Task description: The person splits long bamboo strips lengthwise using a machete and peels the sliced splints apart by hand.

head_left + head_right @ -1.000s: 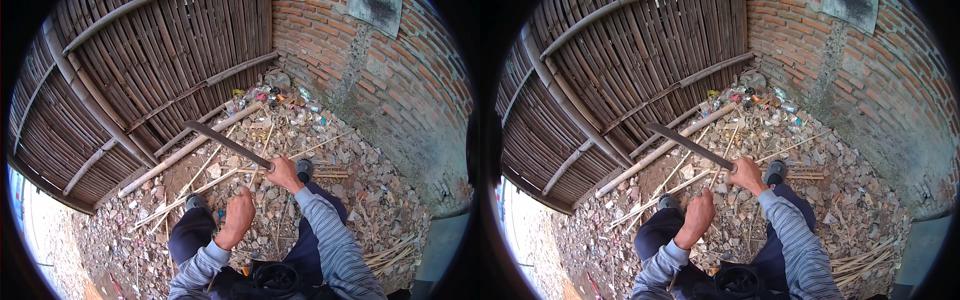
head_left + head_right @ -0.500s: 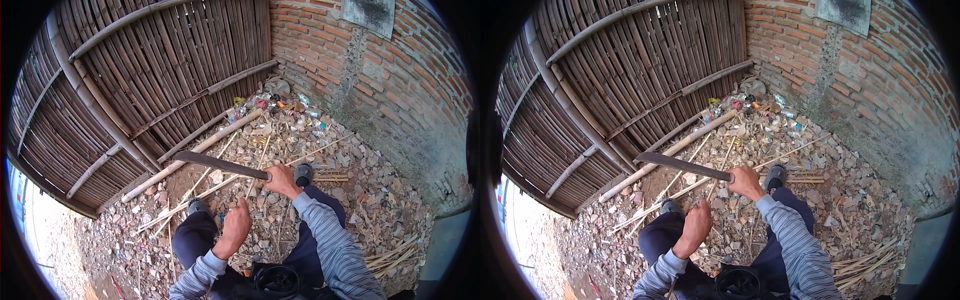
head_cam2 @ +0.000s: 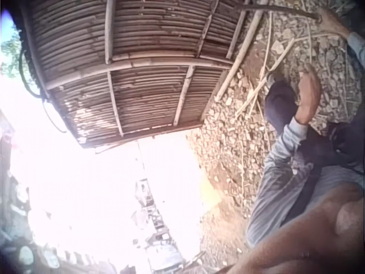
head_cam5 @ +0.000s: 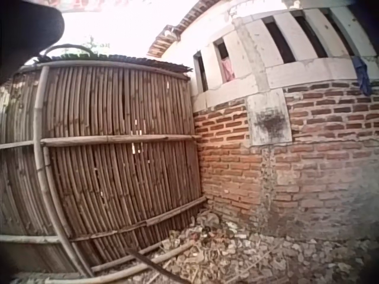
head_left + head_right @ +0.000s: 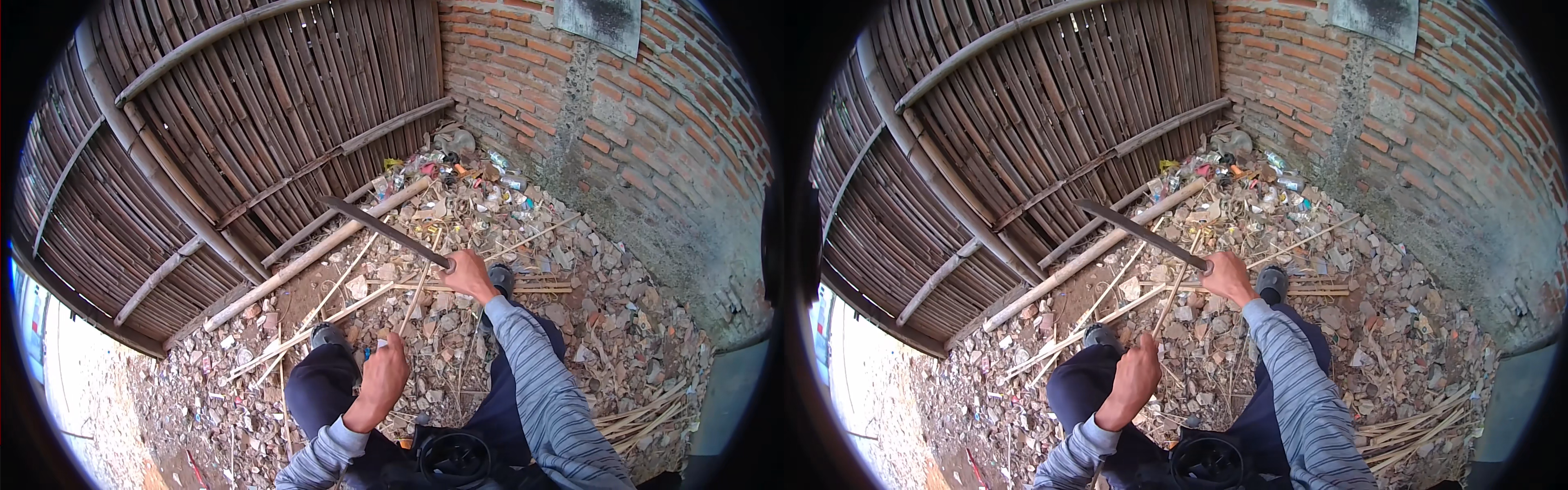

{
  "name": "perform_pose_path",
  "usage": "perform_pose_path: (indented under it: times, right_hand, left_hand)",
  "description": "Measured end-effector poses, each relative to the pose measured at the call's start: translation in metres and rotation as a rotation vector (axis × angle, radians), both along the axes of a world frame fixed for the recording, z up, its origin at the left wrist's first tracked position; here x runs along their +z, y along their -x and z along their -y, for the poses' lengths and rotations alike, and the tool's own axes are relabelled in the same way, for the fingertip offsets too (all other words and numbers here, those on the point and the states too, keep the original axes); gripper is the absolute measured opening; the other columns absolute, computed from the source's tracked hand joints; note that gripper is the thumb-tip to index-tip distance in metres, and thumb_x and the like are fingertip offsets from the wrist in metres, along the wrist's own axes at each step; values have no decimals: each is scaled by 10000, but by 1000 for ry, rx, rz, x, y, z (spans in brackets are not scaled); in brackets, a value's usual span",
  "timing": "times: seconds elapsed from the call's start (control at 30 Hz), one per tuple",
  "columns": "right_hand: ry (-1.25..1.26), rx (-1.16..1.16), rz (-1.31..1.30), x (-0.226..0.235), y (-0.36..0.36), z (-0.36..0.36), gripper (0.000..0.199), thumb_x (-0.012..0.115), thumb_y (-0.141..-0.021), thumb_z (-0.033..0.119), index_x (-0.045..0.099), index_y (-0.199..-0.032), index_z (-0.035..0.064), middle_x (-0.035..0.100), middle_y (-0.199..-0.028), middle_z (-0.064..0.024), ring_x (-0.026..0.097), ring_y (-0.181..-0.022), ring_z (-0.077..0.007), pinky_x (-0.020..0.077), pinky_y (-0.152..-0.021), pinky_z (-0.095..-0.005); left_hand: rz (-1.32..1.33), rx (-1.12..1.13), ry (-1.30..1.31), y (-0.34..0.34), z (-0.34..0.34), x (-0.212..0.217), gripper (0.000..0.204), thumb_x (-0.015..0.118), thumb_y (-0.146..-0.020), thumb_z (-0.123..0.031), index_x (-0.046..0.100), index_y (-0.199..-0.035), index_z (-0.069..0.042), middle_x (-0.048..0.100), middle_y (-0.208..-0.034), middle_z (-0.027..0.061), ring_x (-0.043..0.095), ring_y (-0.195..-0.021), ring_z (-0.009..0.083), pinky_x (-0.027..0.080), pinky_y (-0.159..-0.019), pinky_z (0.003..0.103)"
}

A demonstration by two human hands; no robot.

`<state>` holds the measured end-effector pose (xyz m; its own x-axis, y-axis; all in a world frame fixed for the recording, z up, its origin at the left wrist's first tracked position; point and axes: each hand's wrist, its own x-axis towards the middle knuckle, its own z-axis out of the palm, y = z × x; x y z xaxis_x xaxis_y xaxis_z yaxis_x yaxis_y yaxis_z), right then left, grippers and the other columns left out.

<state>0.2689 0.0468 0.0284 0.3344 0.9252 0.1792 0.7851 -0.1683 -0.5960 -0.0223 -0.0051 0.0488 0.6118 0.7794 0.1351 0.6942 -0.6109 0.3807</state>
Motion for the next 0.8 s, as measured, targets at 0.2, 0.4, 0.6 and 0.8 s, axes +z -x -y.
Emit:
perform_pose_path:
  times: [0.2, 0.4, 0.6, 0.8]
  right_hand:
    - [-41, -6, 37, -11, 27, 12, 198, 778, -782, 277, 800, -911, 129, 741, -781, -139, 722, -790, -405, 582, -747, -501]
    - [-46, 132, 75, 3, 39, 17, 224, 752, -732, 255, 827, -937, 204, 753, -803, -147, 729, -763, -399, 590, -717, -506]
    - [-38, -15, 62, 4, -2, -5, 244, 768, -786, 267, 828, -995, 157, 756, -795, -152, 740, -771, -375, 600, -763, -486]
    - [-107, 17, 101, -5, 13, 8, 227, 770, -769, 258, 824, -962, 151, 747, -770, -155, 738, -756, -380, 602, -749, -486]
  left_hand:
    - [6, -8, -8, 2, -4, -3, 147, 507, -1041, -105, 479, -1015, 37, 668, -692, 284, 703, -632, 464, 563, -525, 554]
    - [-4, 21, -32, 6, 2, 3, 159, 508, -1051, -119, 471, -994, 25, 669, -689, 279, 701, -626, 463, 568, -526, 548]
    - [23, 20, 68, 18, 14, 2, 191, 526, -1063, -148, 460, -1039, 29, 654, -700, 304, 676, -623, 495, 544, -516, 586]
    - [56, 13, 21, 13, 12, 3, 184, 527, -1059, -139, 464, -1038, 33, 644, -661, 287, 673, -615, 492, 538, -511, 582]
